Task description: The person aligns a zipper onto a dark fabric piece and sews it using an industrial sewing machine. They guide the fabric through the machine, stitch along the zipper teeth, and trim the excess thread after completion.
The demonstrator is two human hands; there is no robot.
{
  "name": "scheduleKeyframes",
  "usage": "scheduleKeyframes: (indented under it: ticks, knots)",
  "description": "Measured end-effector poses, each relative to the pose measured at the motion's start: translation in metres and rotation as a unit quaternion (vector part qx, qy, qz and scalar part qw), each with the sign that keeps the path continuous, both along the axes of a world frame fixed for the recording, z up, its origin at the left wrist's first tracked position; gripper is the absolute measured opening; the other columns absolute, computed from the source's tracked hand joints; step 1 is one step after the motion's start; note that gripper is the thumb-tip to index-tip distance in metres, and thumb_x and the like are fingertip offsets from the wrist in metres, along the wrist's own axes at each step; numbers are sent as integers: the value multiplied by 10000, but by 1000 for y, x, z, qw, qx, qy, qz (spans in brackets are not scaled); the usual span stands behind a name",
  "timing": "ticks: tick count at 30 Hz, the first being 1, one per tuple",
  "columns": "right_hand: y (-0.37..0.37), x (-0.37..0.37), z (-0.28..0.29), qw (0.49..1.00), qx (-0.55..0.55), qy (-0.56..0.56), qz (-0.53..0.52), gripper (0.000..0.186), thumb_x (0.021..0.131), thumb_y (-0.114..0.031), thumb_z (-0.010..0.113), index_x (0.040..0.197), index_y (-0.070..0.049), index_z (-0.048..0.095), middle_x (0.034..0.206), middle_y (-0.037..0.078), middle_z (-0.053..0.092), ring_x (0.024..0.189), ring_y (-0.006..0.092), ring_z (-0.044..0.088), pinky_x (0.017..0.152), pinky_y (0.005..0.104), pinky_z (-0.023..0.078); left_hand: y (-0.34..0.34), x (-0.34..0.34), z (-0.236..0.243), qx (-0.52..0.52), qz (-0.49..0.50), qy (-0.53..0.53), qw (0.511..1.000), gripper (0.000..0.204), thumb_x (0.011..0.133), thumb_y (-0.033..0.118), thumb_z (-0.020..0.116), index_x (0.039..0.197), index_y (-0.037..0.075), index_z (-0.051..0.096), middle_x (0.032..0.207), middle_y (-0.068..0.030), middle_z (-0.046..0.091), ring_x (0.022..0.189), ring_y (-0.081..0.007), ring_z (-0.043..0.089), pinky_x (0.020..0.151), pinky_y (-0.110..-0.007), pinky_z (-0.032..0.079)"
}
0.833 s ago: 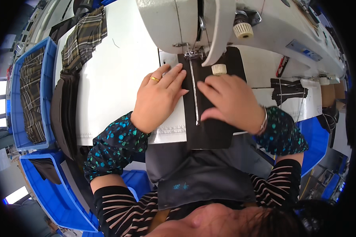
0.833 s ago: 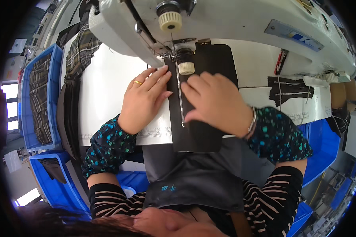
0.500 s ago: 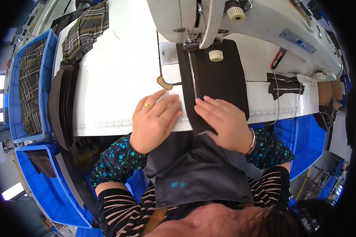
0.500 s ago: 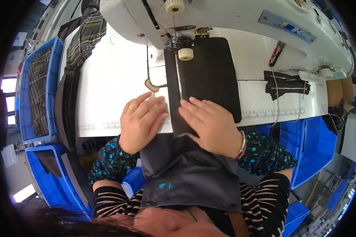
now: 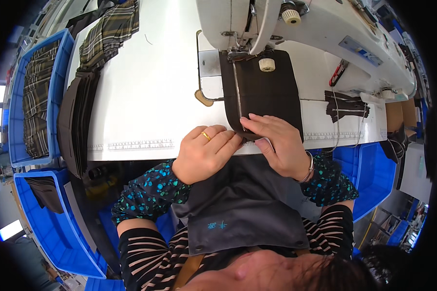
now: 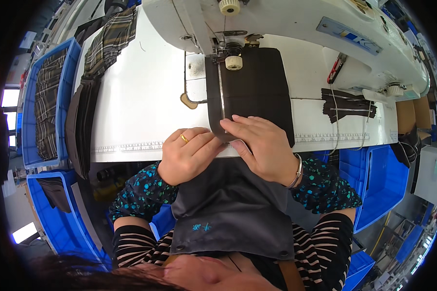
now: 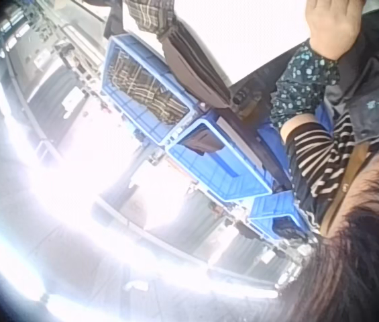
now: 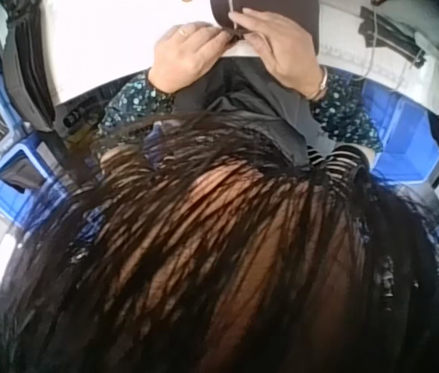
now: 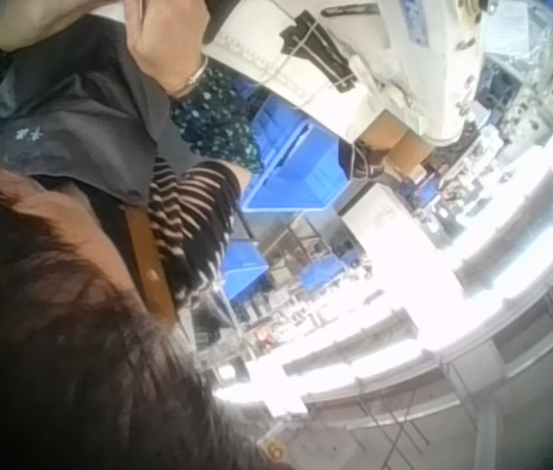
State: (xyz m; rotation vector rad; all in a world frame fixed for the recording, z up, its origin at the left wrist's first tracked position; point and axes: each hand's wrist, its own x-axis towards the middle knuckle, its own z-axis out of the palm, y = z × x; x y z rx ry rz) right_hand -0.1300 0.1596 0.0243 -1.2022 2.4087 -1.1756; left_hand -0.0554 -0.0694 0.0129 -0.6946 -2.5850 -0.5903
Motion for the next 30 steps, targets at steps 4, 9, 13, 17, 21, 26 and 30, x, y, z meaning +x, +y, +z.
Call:
scheduleKeyframes:
  ticks: [4, 9, 13, 17, 21, 26, 30]
  knots:
    - [3, 3, -4, 1000, 8, 10, 16, 416, 1009, -206, 650, 1397, -56, 645, 1357, 148, 692, 1303, 343, 634, 1115, 490, 483, -4, 0, -2, -18, -19, 26, 999, 219, 763, 138, 748, 964, 54, 756, 983, -42, 721, 903, -190, 696, 731, -323, 545]
    - [10, 4, -7, 994, 53, 54, 81, 727, 981, -576, 640, 1485, -57, 577, 1554, 189, 539, 1447, 363, 505, 1189, 512, 394, -1, 3, 7, -34, -34, -38, 998, 197, 739, 145, 701, 896, 42, 761, 851, -34, 625, 855, -198, 621, 697, -325, 496]
    - [40, -15, -19, 993, -33, -9, -109, 949, 984, -778, 464, 1559, -23, 482, 1663, 233, 384, 1504, 412, 425, 1209, 504, 360, 1, 7, 24, -146, -62, -104, 982, 157, 746, 157, 672, 819, 49, 760, 819, -45, 593, 875, -217, 590, 678, -316, 447]
    - [63, -44, -23, 827, -255, -398, -305, 569, 1109, -304, 502, 1581, -2, 401, 1512, 159, 543, 1140, 212, 662, 921, 344, 557, 22, 8, 34, -240, -49, -75, 967, 154, 734, 196, 657, 727, 50, 704, 804, -58, 584, 818, -219, 555, 703, -331, 448]
    - [90, -45, -18, 792, -83, -592, -124, 391, 1024, -114, 542, 1398, -8, 583, 1094, 80, 710, 629, 106, 600, 509, 267, 463, 41, 10, 43, -332, -31, -66, 941, 178, 749, 207, 657, 723, 42, 719, 765, -65, 614, 812, -218, 568, 704, -335, 425]
    - [70, 9, -23, 1000, 11, 3, -4, 246, 886, -54, 673, 1116, -32, 760, 1163, 128, 724, 933, 268, 735, 772, 400, 590, 45, 12, 42, -336, -26, -59, 940, 184, 747, 199, 662, 730, 35, 744, 771, -80, 656, 787, -215, 583, 708, -340, 427]
    - [65, 14, -30, 982, 121, 111, 93, 361, 772, -109, 769, 1126, -40, 766, 1209, 143, 722, 1111, 367, 704, 938, 465, 571, 41, 11, 43, -314, -26, -52, 948, 163, 735, 199, 665, 704, 52, 728, 766, -64, 631, 787, -213, 562, 720, -336, 427]
